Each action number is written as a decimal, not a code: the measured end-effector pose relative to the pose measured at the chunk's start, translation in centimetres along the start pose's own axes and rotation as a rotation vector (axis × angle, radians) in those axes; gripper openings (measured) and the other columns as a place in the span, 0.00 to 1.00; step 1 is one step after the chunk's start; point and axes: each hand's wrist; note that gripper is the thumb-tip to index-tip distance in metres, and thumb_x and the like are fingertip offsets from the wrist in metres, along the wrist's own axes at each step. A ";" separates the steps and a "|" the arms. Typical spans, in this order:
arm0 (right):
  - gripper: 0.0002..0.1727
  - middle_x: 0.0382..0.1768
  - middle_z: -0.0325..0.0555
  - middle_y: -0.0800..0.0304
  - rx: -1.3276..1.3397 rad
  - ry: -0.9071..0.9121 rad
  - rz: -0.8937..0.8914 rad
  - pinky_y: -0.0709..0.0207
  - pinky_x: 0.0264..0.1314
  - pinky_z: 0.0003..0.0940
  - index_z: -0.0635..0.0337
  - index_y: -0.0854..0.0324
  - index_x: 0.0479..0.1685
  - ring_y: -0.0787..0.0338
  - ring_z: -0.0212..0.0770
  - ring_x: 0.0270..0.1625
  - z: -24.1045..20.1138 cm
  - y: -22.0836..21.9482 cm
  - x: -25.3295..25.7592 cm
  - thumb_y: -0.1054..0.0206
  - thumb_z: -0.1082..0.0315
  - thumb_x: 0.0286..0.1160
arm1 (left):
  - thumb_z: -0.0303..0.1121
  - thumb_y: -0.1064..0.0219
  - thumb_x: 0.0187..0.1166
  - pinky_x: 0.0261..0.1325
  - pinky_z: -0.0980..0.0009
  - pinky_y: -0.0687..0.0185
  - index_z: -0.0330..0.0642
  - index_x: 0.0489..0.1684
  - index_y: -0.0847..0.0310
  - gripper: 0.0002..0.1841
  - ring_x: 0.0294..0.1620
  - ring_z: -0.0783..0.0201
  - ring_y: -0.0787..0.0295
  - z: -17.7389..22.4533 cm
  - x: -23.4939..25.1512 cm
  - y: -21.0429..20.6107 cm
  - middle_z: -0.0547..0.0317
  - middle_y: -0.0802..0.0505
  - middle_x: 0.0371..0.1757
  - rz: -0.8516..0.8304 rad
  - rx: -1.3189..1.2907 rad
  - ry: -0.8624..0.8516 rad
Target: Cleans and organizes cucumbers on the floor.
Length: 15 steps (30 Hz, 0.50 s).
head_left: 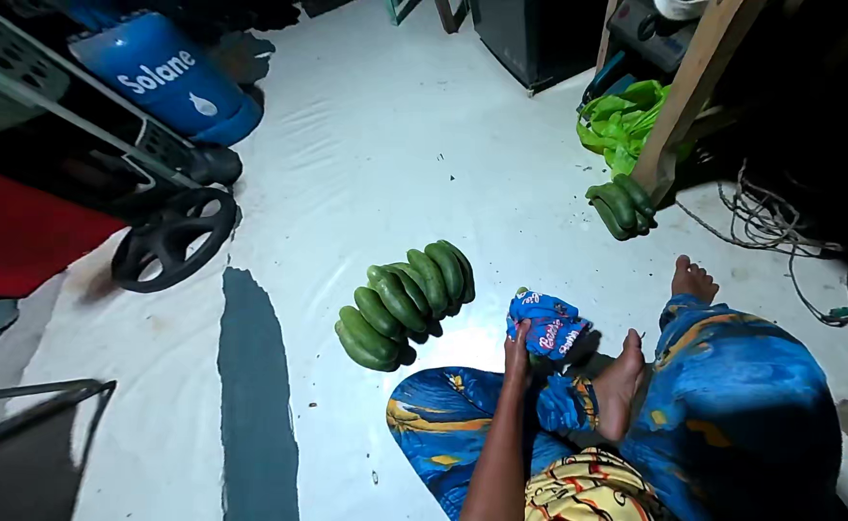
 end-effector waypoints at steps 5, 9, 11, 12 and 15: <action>0.18 0.57 0.63 0.12 0.282 -0.278 0.136 0.29 0.63 0.20 0.80 0.22 0.64 0.15 0.36 0.55 11.7 -4.8 -0.3 0.41 0.72 0.85 | 0.41 0.53 0.93 0.43 0.64 0.12 0.34 0.68 0.30 0.20 0.40 0.65 0.10 -0.2 0.0 0.3 0.52 0.10 0.43 0.011 0.060 0.020; 0.20 0.57 0.69 0.14 0.363 -0.167 0.297 0.20 0.62 0.36 0.82 0.25 0.65 0.13 0.44 0.54 26.1 -8.2 -0.3 0.40 0.71 0.84 | 0.41 0.57 0.94 0.43 0.65 0.11 0.36 0.66 0.30 0.19 0.40 0.67 0.10 -0.5 0.4 0.4 0.57 0.10 0.42 -0.028 0.054 -0.010; 0.20 0.56 0.67 0.16 0.399 -0.236 0.275 0.24 0.59 0.35 0.81 0.25 0.65 0.18 0.41 0.51 25.7 -8.2 -1.0 0.42 0.68 0.89 | 0.41 0.57 0.94 0.41 0.67 0.12 0.39 0.63 0.29 0.18 0.38 0.69 0.10 -0.4 0.3 0.4 0.59 0.10 0.40 -0.026 0.055 -0.013; 0.21 0.59 0.71 0.17 0.355 -0.304 0.222 0.27 0.63 0.38 0.82 0.26 0.67 0.18 0.46 0.54 22.7 -7.1 -1.3 0.45 0.69 0.91 | 0.41 0.57 0.94 0.40 0.68 0.12 0.39 0.62 0.29 0.17 0.38 0.69 0.11 -0.3 0.3 0.4 0.60 0.11 0.39 -0.022 0.059 -0.017; 0.20 0.74 0.63 0.19 0.262 -0.633 0.139 0.35 0.81 0.33 0.75 0.25 0.75 0.19 0.45 0.74 12.1 -4.1 -1.4 0.48 0.73 0.92 | 0.43 0.60 0.94 0.37 0.70 0.12 0.43 0.56 0.26 0.18 0.35 0.70 0.10 -0.6 0.3 0.7 0.62 0.10 0.35 -0.049 0.067 -0.028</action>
Point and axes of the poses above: each hand's wrist, its own x-axis towards the middle knuckle, its own y-axis out of the back of the hand, z = x × y
